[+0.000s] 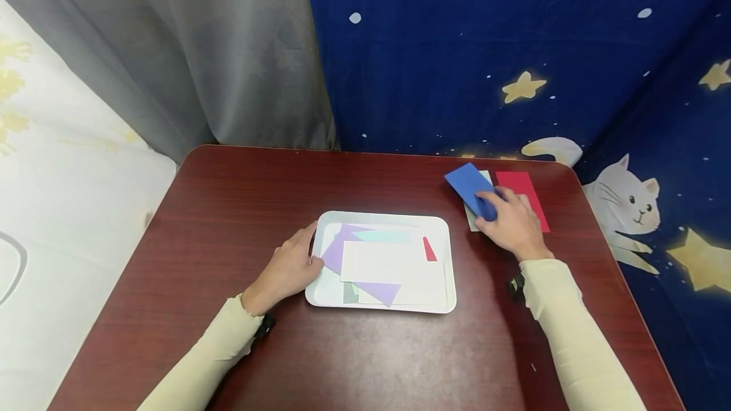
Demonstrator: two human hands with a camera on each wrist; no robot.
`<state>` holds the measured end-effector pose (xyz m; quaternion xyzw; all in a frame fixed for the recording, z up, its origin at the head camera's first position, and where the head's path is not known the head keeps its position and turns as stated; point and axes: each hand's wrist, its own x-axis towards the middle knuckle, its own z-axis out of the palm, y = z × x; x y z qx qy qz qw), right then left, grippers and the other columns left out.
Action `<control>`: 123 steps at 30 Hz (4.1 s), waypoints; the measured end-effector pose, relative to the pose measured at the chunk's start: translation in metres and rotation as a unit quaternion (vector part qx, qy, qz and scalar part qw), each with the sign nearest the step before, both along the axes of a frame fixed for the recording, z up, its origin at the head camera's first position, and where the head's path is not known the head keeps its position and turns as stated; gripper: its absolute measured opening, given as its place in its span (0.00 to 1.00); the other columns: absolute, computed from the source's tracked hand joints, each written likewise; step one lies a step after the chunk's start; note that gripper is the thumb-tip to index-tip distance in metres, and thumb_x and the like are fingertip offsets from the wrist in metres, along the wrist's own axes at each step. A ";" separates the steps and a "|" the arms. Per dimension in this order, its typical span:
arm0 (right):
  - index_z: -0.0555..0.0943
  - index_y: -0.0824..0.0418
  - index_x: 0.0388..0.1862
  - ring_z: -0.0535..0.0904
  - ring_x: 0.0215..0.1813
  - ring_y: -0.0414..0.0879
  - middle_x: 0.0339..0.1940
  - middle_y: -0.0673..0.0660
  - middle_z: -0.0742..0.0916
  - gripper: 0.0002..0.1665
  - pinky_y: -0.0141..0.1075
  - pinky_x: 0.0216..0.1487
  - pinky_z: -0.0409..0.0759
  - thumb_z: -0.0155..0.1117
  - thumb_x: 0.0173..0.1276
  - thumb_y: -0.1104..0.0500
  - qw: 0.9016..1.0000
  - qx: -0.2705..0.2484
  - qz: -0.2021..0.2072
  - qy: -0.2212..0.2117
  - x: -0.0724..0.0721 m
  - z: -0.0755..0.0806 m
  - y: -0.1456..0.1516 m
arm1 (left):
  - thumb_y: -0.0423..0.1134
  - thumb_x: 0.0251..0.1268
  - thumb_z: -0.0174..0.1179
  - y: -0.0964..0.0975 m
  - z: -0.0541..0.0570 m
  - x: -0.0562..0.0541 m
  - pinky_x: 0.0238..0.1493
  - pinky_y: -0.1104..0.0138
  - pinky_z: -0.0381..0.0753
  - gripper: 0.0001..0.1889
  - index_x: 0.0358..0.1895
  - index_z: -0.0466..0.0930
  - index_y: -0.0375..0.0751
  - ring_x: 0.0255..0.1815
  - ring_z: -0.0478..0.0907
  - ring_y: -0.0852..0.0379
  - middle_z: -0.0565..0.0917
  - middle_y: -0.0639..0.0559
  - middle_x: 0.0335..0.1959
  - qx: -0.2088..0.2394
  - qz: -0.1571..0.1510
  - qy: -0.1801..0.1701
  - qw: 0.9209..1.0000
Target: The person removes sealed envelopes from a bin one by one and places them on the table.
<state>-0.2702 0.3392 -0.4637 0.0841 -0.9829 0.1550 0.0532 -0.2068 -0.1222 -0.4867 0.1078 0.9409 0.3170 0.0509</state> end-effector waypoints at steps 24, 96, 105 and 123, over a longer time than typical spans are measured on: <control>0.66 0.65 0.84 0.57 0.70 0.87 0.76 0.86 0.61 0.41 0.80 0.61 0.62 0.60 0.79 0.48 0.979 -0.011 -0.193 -0.070 0.014 -0.019 0.104 | 0.35 0.65 0.59 -0.002 0.000 0.000 0.65 0.31 0.75 0.40 0.81 0.63 0.22 0.67 0.80 0.29 0.79 0.28 0.70 0.014 -0.006 0.023 1.000; 0.89 0.60 0.58 0.78 0.61 0.70 0.57 0.67 0.87 0.18 0.68 0.62 0.77 0.71 0.70 0.60 0.985 -0.002 0.107 0.133 0.021 0.022 -0.068 | 0.36 0.67 0.61 -0.005 -0.006 -0.003 0.66 0.34 0.76 0.41 0.83 0.62 0.25 0.69 0.80 0.30 0.78 0.30 0.71 0.012 -0.005 0.016 1.000; 0.90 0.59 0.52 0.82 0.57 0.65 0.53 0.61 0.89 0.13 0.61 0.58 0.80 0.73 0.69 0.62 0.975 -0.008 0.177 0.134 0.037 0.027 -0.111 | 0.37 0.63 0.59 -0.009 -0.023 -0.006 0.57 0.35 0.81 0.42 0.82 0.63 0.25 0.59 0.84 0.29 0.81 0.29 0.66 0.018 -0.012 0.053 0.998; 0.91 0.51 0.60 0.79 0.71 0.64 0.69 0.62 0.86 0.29 0.61 0.63 0.82 0.85 0.61 0.46 0.956 0.047 0.290 -0.017 0.059 0.024 -0.152 | 0.39 0.64 0.59 -0.012 -0.045 -0.014 0.55 0.36 0.82 0.43 0.84 0.62 0.27 0.60 0.85 0.32 0.81 0.32 0.66 0.011 -0.017 0.068 0.997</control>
